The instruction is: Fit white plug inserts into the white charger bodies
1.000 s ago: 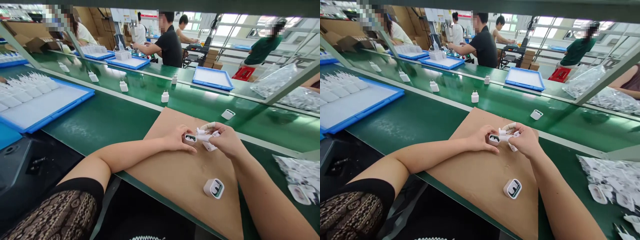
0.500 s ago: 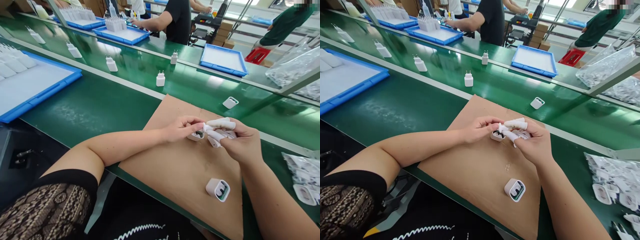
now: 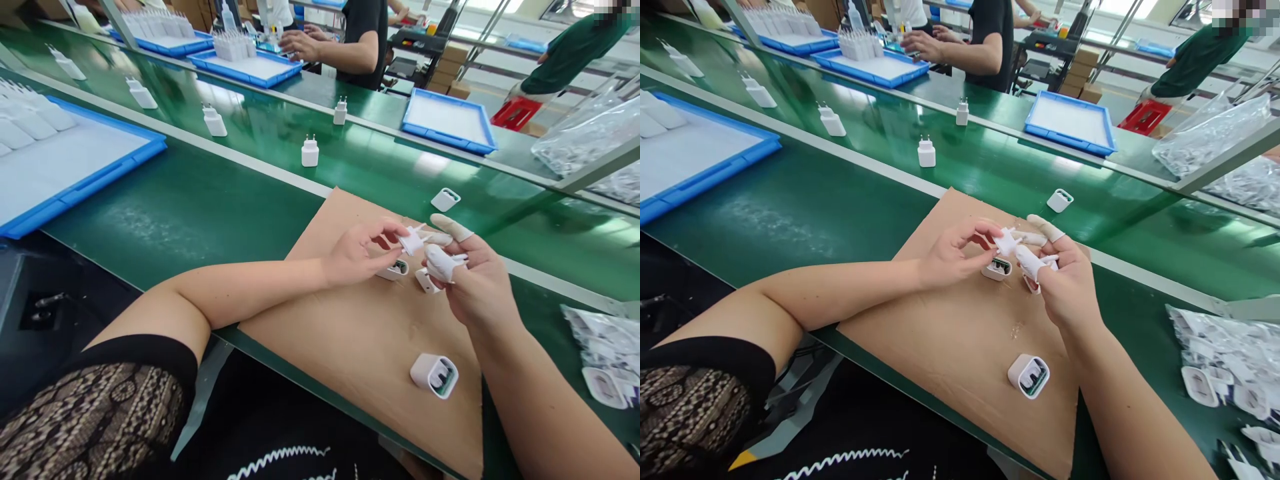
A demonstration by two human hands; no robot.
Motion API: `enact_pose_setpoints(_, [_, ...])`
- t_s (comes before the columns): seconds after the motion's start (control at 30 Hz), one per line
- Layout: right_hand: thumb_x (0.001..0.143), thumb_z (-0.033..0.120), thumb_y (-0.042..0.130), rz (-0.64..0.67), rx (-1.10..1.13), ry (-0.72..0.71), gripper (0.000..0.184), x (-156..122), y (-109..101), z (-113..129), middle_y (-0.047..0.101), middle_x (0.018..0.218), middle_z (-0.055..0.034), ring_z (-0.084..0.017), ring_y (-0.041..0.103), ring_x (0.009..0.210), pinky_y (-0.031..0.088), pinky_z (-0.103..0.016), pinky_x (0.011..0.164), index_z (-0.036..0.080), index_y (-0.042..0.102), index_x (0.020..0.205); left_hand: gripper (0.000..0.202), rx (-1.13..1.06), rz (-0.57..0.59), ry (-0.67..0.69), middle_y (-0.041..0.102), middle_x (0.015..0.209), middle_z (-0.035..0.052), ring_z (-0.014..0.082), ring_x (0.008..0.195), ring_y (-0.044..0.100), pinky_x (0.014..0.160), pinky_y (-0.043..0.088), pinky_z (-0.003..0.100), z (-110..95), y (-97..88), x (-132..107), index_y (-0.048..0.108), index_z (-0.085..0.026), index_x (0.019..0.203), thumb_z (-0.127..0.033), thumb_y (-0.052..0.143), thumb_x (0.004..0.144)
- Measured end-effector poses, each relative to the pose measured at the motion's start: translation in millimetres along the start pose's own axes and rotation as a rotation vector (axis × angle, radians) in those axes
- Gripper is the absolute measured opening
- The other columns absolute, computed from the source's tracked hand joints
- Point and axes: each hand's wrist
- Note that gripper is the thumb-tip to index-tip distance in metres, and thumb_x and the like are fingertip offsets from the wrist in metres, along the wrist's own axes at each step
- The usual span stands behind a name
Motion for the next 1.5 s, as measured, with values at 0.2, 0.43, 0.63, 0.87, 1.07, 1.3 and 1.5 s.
enact_pose_setpoints(0.2, [0.068, 0.032, 0.081, -0.166, -0.367, -0.063, 0.021, -4, -3, -1, 0.07, 0.076, -0.0031, -0.013, 0.053, 0.052, 0.041, -0.027, 0.046, 0.025, 0.077, 0.088, 0.064, 0.19, 0.063, -0.034, 0.058, 0.137, 0.0112, 0.0246, 0.119, 0.059, 0.1, 0.051, 0.041, 6, -1.6, -7, 0.053, -0.024, 0.133, -0.026, 0.079, 0.075])
enact_pose_setpoints(0.43, [0.081, 0.025, 0.067, -0.006, -0.859, -0.445, 0.021, -3, -2, -11, 0.076, 0.087, -0.0038, -0.022, 0.068, 0.073, 0.052, -0.036, 0.066, 0.03, 0.077, 0.099, 0.031, 0.205, 0.226, -0.287, 0.069, 0.103, 0.006, 0.0198, 0.096, 0.064, 0.086, 0.052, 0.035, 28, -2.9, -8, 0.068, -0.019, 0.101, -0.032, 0.082, 0.077])
enact_pose_setpoints(0.63, [0.082, 0.022, 0.064, 0.031, -1.006, -0.584, 0.023, 1, -2, -19, 0.074, 0.079, -0.0018, -0.022, 0.067, 0.074, 0.048, -0.033, 0.061, 0.028, 0.075, 0.1, 0.031, 0.162, 0.206, -0.4, 0.072, 0.095, 0.0032, 0.014, 0.08, 0.062, 0.072, 0.05, 0.028, 25, -1.1, -8, 0.071, -0.017, 0.099, -0.03, 0.084, 0.075])
enact_pose_setpoints(0.87, [0.081, 0.016, 0.063, -0.038, -1.075, -0.722, 0.021, -2, 1, -21, 0.074, 0.082, -0.0018, -0.02, 0.066, 0.073, 0.047, -0.03, 0.061, 0.026, 0.073, 0.096, 0.03, 0.187, 0.206, -0.437, 0.073, 0.094, 0.0029, 0.0138, 0.081, 0.063, 0.072, 0.051, 0.027, 21, -1.5, -7, 0.072, -0.016, 0.098, -0.032, 0.084, 0.076])
enact_pose_setpoints(1.07, [0.074, 0.01, 0.057, -0.011, -1.227, -0.805, 0.023, -5, 2, -16, 0.071, 0.078, -0.0029, -0.021, 0.065, 0.073, 0.038, -0.029, 0.053, 0.023, 0.068, 0.09, 0.031, 0.381, 0.262, -0.195, 0.075, 0.105, 0.0048, 0.017, 0.092, 0.068, 0.08, 0.053, 0.029, 24, -1.8, -10, 0.069, -0.017, 0.115, -0.031, 0.076, 0.087])
enact_pose_setpoints(1.3, [0.069, 0.015, 0.059, -0.013, -1.116, -0.576, 0.013, 0, 5, -17, 0.067, 0.07, -0.003, -0.02, 0.06, 0.063, 0.036, -0.029, 0.052, 0.023, 0.064, 0.078, 0.053, 1.095, 0.427, 0.24, 0.072, 0.098, 0.0177, 0.0274, 0.091, 0.065, 0.071, 0.049, 0.038, 26, -0.6, -12, 0.064, -0.003, 0.118, -0.049, 0.04, 0.106])
enact_pose_setpoints(1.5, [0.066, 0.014, 0.057, -0.09, -1.006, -0.503, 0.017, -3, 10, -23, 0.07, 0.076, -0.0055, -0.023, 0.062, 0.07, 0.04, -0.031, 0.058, 0.023, 0.066, 0.078, 0.054, 1.186, 0.46, 0.324, 0.071, 0.094, 0.0159, 0.025, 0.085, 0.064, 0.07, 0.048, 0.037, 25, -3.3, -11, 0.064, -0.006, 0.114, -0.048, 0.031, 0.108])
Point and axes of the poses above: each hand's wrist, its own x-axis towards the middle knuckle, its own y-axis out of the palm, z = x × y
